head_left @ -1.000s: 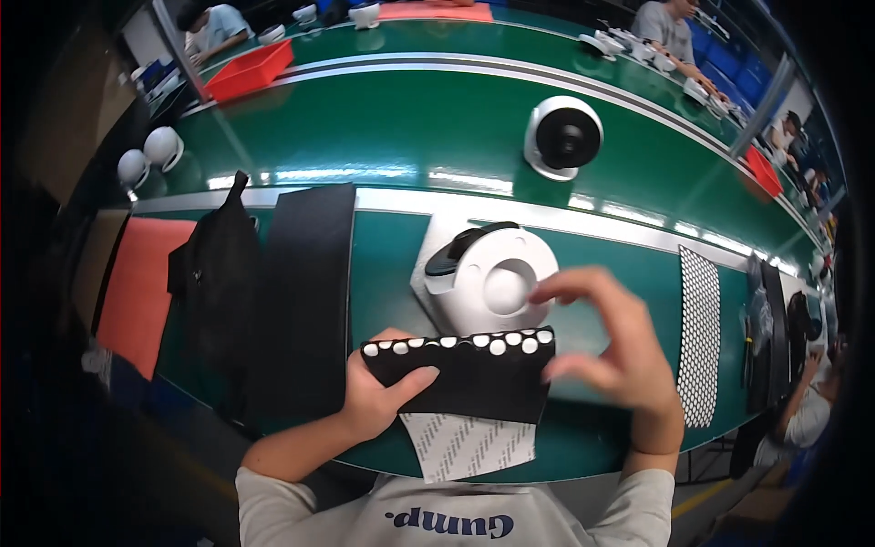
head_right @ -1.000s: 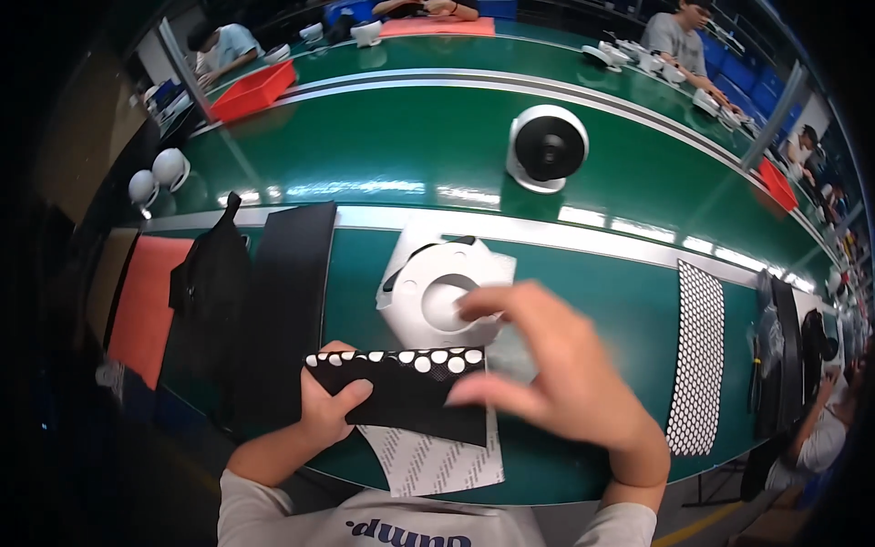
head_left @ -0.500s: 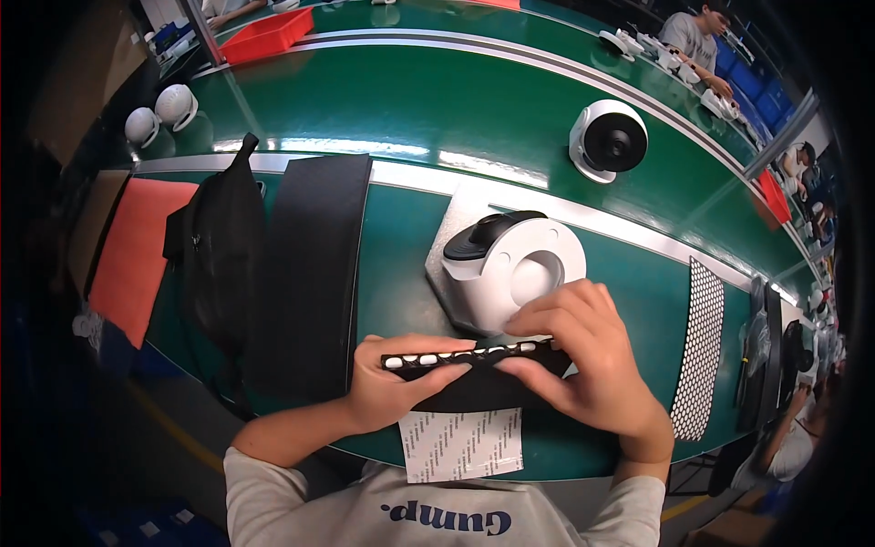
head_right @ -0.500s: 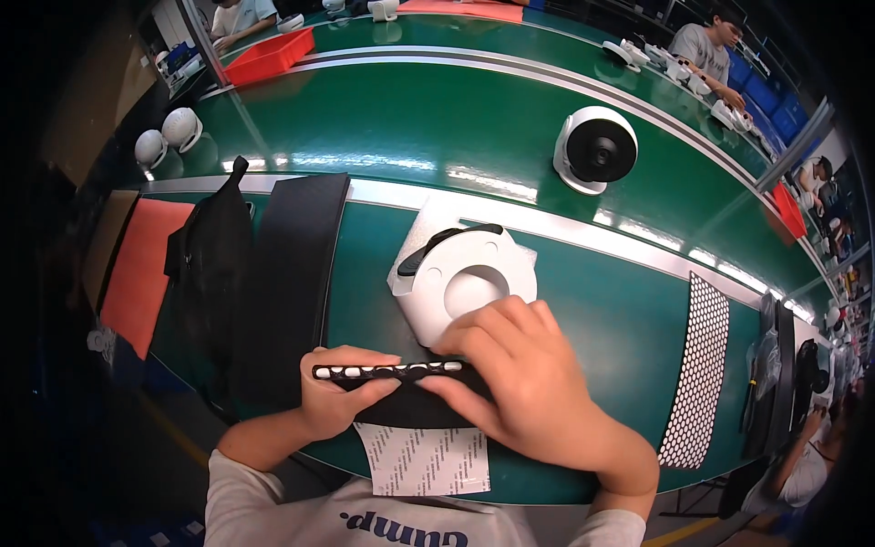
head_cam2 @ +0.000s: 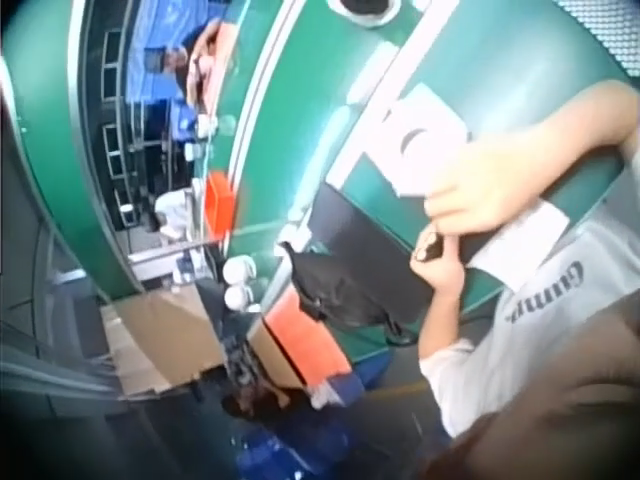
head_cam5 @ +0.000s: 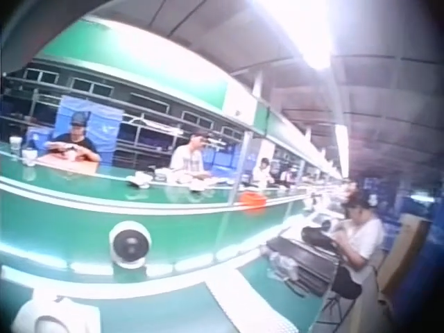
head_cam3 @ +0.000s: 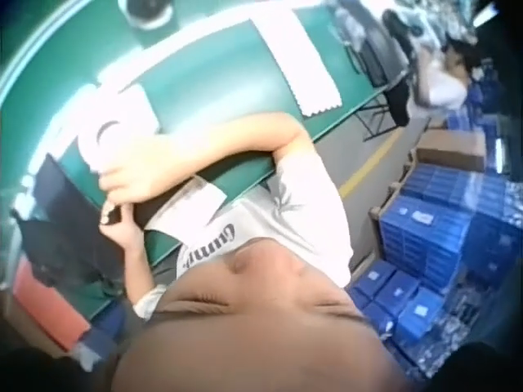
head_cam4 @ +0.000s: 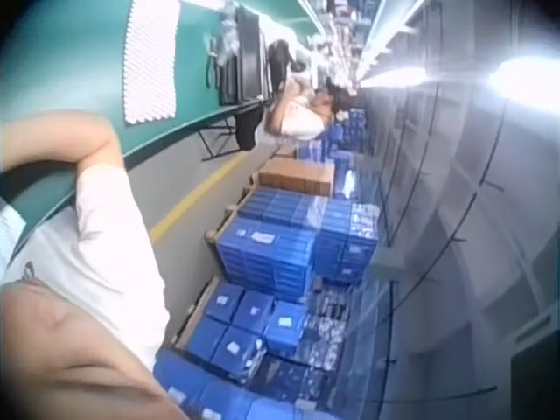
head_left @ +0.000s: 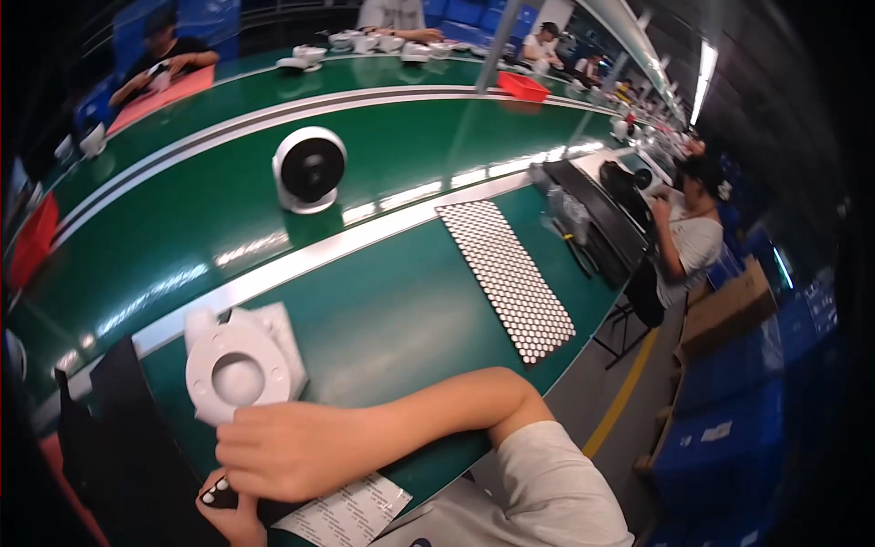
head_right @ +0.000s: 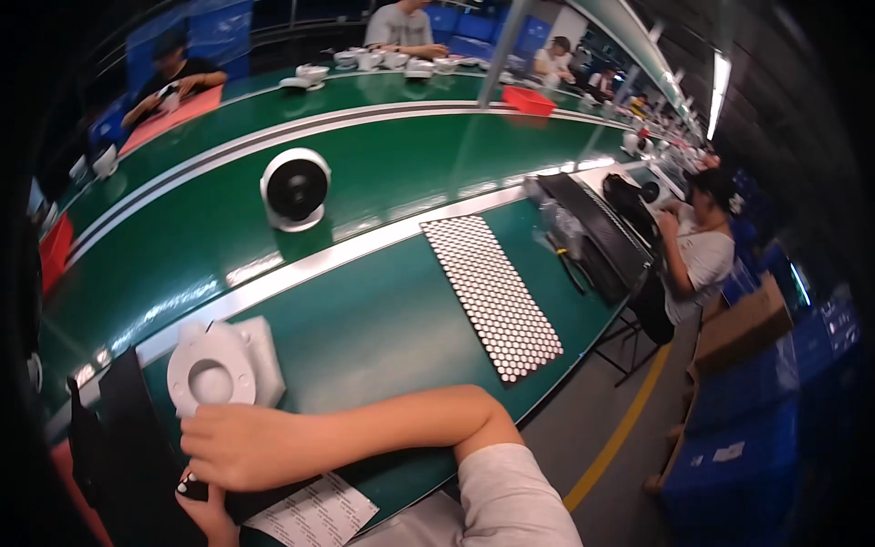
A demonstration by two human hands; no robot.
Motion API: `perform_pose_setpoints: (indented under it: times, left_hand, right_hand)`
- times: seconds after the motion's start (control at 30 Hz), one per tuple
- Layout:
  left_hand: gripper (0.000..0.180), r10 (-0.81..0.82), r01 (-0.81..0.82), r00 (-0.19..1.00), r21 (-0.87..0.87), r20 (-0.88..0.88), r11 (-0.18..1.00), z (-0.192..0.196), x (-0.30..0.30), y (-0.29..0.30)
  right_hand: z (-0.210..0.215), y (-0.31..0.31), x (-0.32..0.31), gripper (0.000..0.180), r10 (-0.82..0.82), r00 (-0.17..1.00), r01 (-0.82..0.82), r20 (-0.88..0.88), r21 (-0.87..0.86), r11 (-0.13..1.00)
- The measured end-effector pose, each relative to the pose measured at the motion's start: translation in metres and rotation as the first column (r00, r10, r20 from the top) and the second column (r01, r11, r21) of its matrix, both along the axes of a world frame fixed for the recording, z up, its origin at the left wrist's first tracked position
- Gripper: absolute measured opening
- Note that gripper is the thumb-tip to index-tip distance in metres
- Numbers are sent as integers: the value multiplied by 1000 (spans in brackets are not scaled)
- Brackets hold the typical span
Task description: Assembling small spherical security cameras on a production line by placing them in foam jigs and applying adhesive base pads.
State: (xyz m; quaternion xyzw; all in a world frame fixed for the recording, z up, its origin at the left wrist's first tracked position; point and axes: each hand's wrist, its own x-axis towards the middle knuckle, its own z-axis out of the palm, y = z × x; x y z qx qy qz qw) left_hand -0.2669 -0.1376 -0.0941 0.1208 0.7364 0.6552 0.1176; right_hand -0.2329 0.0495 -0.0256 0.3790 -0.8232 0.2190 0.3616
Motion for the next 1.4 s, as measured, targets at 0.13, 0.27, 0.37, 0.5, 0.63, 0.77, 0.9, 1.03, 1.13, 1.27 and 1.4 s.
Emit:
perform_pose_setpoints:
  times: [0.13,0.27,0.37,0.5,0.63,0.77,0.9,1.03,1.13,1.27,1.4]
  left_hand:
    - [9,-148,144,963,-34,-226,989,8,5,6]
    - [8,-180,254,922,187,-343,949,10,-1,15]
    - [26,-233,289,856,53,-462,956,11,-3,15]
    - [14,-273,279,810,-68,-519,958,8,1,21]
    - [16,-253,268,772,-62,-583,961,0,-5,26]
    - [14,-304,296,754,-113,-583,949,-3,-15,25]
    - [23,-350,326,691,-160,-632,932,-2,-18,24]
    - [21,-372,370,656,-150,-656,917,6,-22,22]
    - [21,-365,357,665,-152,-651,922,7,-20,18]
    - [21,-354,358,673,-133,-649,924,7,-17,19]
    - [21,-350,360,674,-124,-651,925,5,-19,19]
  right_hand:
    - [1,8,8,13,68,998,-68,-12,-28,997]
    - [15,25,12,16,93,983,-54,160,-233,971]
    - [27,44,11,23,152,918,-32,367,-312,949]
    - [26,43,5,31,206,837,-5,506,-370,929]
    - [19,49,-5,30,167,847,54,504,-395,917]
    - [26,61,-17,31,134,826,132,548,-420,898]
    - [28,66,-31,35,118,839,162,530,-451,878]
    - [22,48,-37,34,194,788,136,584,-473,871]
    - [18,33,-38,34,215,786,126,580,-491,862]
    - [14,27,-36,31,98,827,158,554,-396,905]
    - [10,26,-39,32,59,856,169,513,-386,907]
